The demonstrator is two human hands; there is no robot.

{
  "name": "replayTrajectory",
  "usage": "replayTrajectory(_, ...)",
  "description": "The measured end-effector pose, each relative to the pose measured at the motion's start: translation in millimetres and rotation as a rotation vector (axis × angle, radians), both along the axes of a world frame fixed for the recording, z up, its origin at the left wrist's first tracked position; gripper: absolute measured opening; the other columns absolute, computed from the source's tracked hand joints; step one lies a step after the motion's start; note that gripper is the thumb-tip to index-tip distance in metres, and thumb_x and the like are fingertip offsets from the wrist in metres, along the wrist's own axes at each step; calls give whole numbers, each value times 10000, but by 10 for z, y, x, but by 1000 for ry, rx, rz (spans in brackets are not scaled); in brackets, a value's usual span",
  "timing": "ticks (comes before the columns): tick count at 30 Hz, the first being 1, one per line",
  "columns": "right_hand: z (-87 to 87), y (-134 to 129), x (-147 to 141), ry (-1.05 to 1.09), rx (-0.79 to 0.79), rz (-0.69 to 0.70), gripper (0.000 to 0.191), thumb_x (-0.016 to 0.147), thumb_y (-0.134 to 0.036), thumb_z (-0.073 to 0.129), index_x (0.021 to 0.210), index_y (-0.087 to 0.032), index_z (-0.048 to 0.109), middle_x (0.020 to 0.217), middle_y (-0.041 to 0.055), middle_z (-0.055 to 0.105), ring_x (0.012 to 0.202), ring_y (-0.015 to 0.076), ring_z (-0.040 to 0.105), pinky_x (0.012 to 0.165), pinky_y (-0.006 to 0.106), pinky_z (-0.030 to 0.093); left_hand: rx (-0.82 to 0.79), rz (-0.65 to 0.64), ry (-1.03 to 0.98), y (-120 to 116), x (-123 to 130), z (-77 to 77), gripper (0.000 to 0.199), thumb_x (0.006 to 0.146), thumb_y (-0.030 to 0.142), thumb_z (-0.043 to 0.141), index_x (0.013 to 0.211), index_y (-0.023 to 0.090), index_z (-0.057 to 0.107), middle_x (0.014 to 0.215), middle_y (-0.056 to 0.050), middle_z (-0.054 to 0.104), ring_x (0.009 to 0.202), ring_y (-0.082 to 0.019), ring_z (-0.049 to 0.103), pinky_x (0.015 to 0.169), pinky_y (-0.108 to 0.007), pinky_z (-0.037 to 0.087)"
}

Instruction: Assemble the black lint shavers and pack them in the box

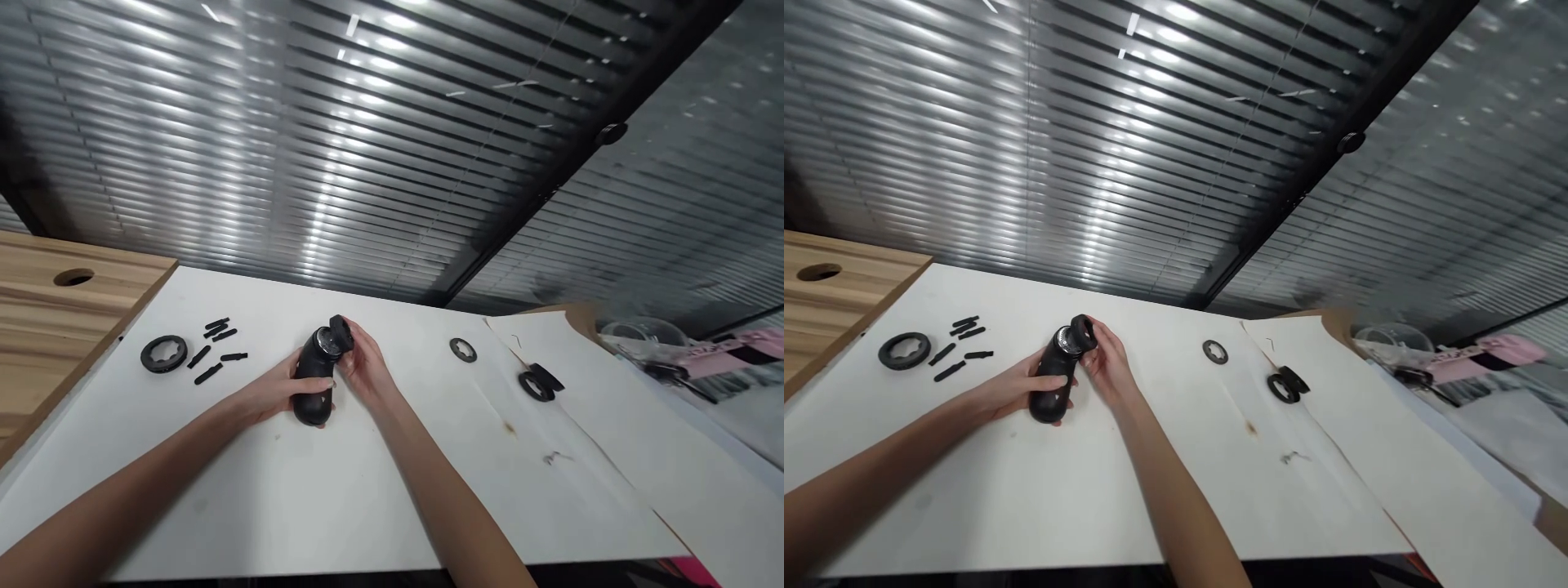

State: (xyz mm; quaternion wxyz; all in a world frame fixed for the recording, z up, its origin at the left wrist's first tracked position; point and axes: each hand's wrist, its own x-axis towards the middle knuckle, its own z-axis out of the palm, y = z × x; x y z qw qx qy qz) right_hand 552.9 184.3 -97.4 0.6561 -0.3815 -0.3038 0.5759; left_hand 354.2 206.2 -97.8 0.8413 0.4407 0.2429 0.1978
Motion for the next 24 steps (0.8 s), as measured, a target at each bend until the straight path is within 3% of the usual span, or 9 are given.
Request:
replayTrajectory(5,15,-21,16,-80,-22,37,521,649,-454,1009,1078,-227,822,761,-23,695,516,77,479,511,231,484,49,37,-41,11,3,-86,753,828,606,865,1379,243,502,1073,-104,681,765,-210,699,558,-326,602)
replayTrajectory(8,-9,-12,38,-153,-29,40,512,640,-420,1001,1075,-238,803,801,-22,707,501,73,477,502,240,466,21,66,-33,15,22,-131,827,824,756,776,1402,249,473,1028,-95,690,725,-199,678,519,-306,581)
replayTrajectory(13,-56,-4,51,-289,8,22,502,654,-502,984,1017,-239,759,902,-11,704,510,88,530,483,259,478,-32,73,-56,30,69,-143,956,747,962,616,1330,209,526,888,-59,653,617,-179,611,448,-290,533)
replayTrajectory(16,-53,-10,46,-344,33,31,512,654,-536,983,987,-239,732,996,7,698,595,123,606,528,282,538,-42,61,-87,33,76,-97,996,746,984,582,1403,240,493,841,-37,641,596,-187,601,437,-288,516)
replayTrajectory(24,-39,-17,61,-411,76,98,564,700,-611,953,1025,-256,659,1020,9,680,622,142,628,606,321,574,-74,77,-144,36,56,-48,942,777,974,559,1401,270,503,811,-16,625,552,-177,581,389,-239,425)
